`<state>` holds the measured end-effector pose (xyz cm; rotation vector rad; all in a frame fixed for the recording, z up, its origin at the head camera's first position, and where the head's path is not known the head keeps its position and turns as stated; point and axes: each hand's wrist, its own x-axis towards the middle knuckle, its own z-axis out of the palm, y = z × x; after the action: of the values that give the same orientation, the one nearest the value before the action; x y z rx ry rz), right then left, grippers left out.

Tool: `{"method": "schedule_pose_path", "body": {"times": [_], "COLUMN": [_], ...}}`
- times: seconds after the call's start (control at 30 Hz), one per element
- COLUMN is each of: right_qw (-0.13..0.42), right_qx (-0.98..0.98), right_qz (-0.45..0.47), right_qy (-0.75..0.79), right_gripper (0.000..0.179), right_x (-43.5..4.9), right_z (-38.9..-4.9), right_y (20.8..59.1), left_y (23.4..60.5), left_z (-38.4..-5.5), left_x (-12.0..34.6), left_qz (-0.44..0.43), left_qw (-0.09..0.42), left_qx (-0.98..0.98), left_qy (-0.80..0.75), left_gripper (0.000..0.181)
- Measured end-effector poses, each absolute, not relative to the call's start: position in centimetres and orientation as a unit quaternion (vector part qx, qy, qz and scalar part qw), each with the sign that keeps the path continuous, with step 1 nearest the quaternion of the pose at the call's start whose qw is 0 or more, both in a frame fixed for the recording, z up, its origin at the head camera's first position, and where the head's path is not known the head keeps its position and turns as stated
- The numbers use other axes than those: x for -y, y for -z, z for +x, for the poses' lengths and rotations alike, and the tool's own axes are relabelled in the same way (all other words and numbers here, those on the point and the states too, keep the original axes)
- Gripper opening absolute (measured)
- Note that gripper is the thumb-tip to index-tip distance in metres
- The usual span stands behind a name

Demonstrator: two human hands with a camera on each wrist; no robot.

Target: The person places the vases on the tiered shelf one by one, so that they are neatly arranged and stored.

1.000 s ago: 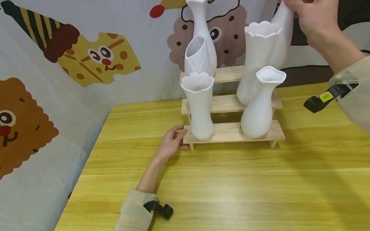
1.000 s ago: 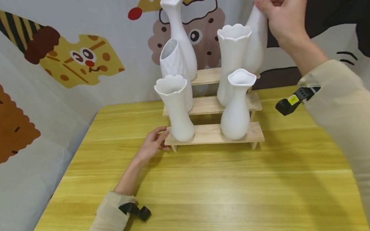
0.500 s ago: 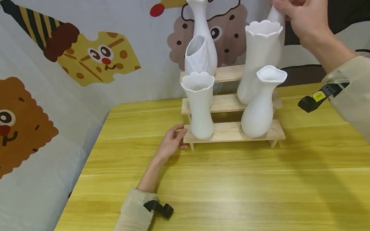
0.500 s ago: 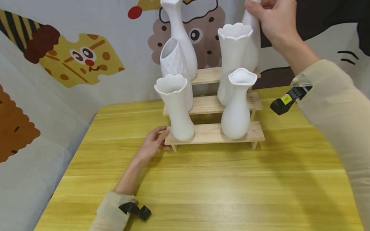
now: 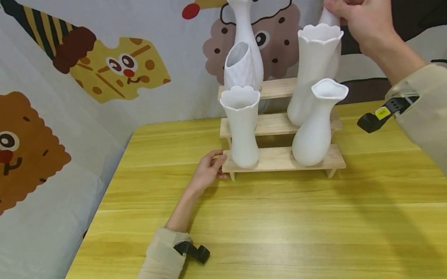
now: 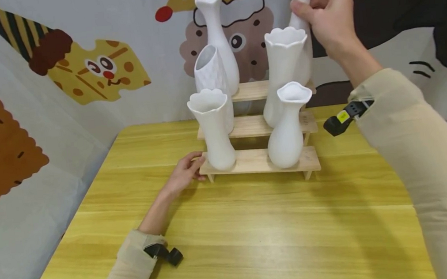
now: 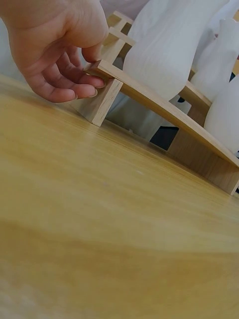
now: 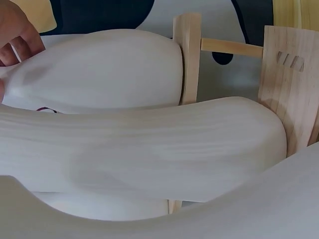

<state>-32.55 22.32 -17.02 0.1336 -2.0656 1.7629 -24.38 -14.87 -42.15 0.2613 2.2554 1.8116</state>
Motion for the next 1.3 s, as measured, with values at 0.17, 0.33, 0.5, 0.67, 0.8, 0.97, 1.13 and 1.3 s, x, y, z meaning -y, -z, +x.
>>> {"method": "schedule_pose_path", "body": {"times": [0.17,0.33,0.5,0.67,0.8,0.97,1.13,1.3], "right_qw": [0.208,0.203,0.185,0.168,0.158,0.147,0.135,0.137], "right_qx": [0.739,0.735,0.74,0.759,0.779,0.787,0.785,0.785], "right_qz": [0.061,0.068,0.079,0.083,0.082,0.087,0.093,0.101], "right_qy": [-0.638,-0.643,-0.642,-0.623,-0.601,-0.592,-0.597,-0.596], "right_gripper": [0.058,0.055,0.055,0.055,0.057,0.058,0.058,0.058], "right_x": [-22.1,-22.1,-22.1,-22.2,-22.3,-22.4,-22.6,-23.1], "right_z": [-32.7,-32.7,-32.3,-32.2,-32.1,-32.0,-31.9,-31.6], "right_y": [17.2,17.3,17.0,16.8,16.6,16.5,16.7,16.9], "left_y": [42.7,42.6,42.5,42.4,42.4,42.4,42.4,42.5], "left_z": [-24.6,-24.5,-24.4,-24.3,-24.2,-24.3,-24.2,-24.2], "left_x": [14.9,14.8,14.7,14.7,14.6,14.6,14.6,14.5], "left_qz": [0.091,0.091,0.088,0.083,0.081,0.085,0.084,0.087], "left_qw": [0.112,0.106,0.104,0.103,0.103,0.102,0.103,0.092], "left_qx": [-0.773,-0.774,-0.774,-0.775,-0.775,-0.773,-0.771,-0.777], "left_qy": [-0.618,-0.618,-0.618,-0.618,-0.618,-0.62,-0.622,-0.616], "left_gripper": [0.051,0.049,0.047,0.047,0.047,0.047,0.046,0.046]}}
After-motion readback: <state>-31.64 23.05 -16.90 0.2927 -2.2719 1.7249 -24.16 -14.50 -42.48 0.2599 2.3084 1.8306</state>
